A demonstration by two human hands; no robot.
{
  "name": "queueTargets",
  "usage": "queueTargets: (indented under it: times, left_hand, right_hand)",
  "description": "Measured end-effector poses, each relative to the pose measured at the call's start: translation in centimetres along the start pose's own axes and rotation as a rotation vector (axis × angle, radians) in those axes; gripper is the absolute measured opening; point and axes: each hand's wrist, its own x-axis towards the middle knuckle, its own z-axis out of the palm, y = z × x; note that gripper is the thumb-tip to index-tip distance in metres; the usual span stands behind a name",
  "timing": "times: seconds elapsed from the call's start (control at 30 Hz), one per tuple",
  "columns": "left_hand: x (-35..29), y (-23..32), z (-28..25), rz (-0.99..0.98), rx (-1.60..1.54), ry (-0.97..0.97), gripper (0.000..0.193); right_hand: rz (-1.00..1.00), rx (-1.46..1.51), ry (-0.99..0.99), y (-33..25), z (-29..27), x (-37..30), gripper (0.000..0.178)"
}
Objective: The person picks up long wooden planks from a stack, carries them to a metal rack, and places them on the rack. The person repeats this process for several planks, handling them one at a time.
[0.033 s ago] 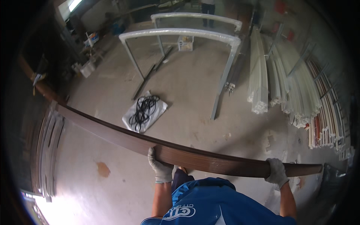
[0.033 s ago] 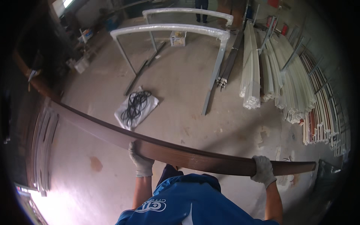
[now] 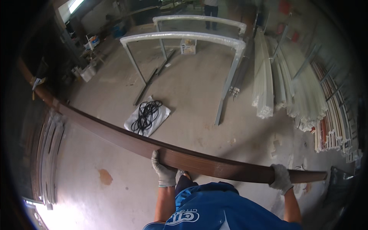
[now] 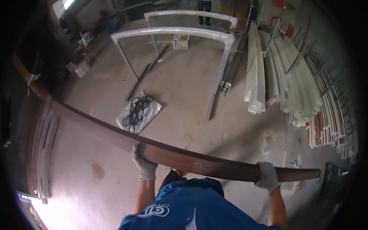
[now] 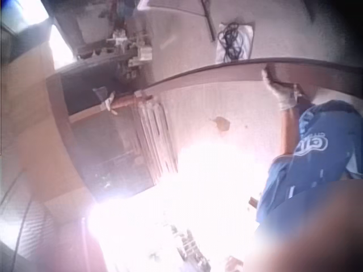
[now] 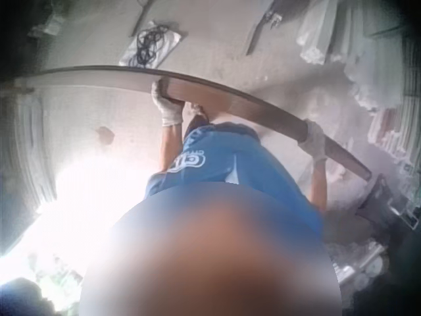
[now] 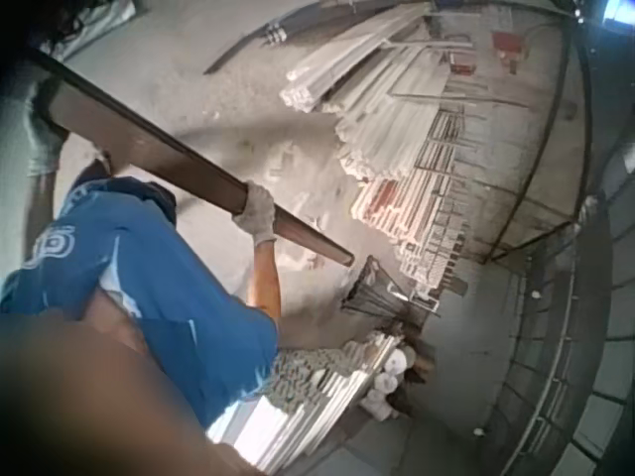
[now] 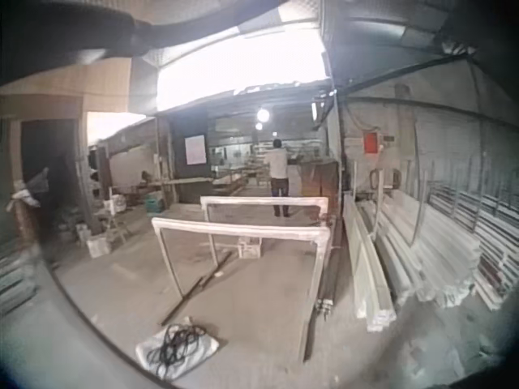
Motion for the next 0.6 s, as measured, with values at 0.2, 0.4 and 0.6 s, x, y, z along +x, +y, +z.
queueTargets:
  times: [0.2,0.4,0.6]
  left_hand:
    - [14.1,0.5,7.0,-0.143,0.018,-0.083,0.036]
    - [28.4,-4.2,15.0,-0.354,0.086,-0.251,0.032]
    - [39.4,-9.9,23.5,-0.505,0.194,-0.285,0.023]
  right_hand:
    - [0.158,0.022,0.092,-4.1,3.3,4.9,0.062]
    - [0.373,0.203,-0.003,-4.5,6.6,10.9,0.081]
    - [0.662,0.387,-0.09,-6.3,5.0,18.6,0.09]
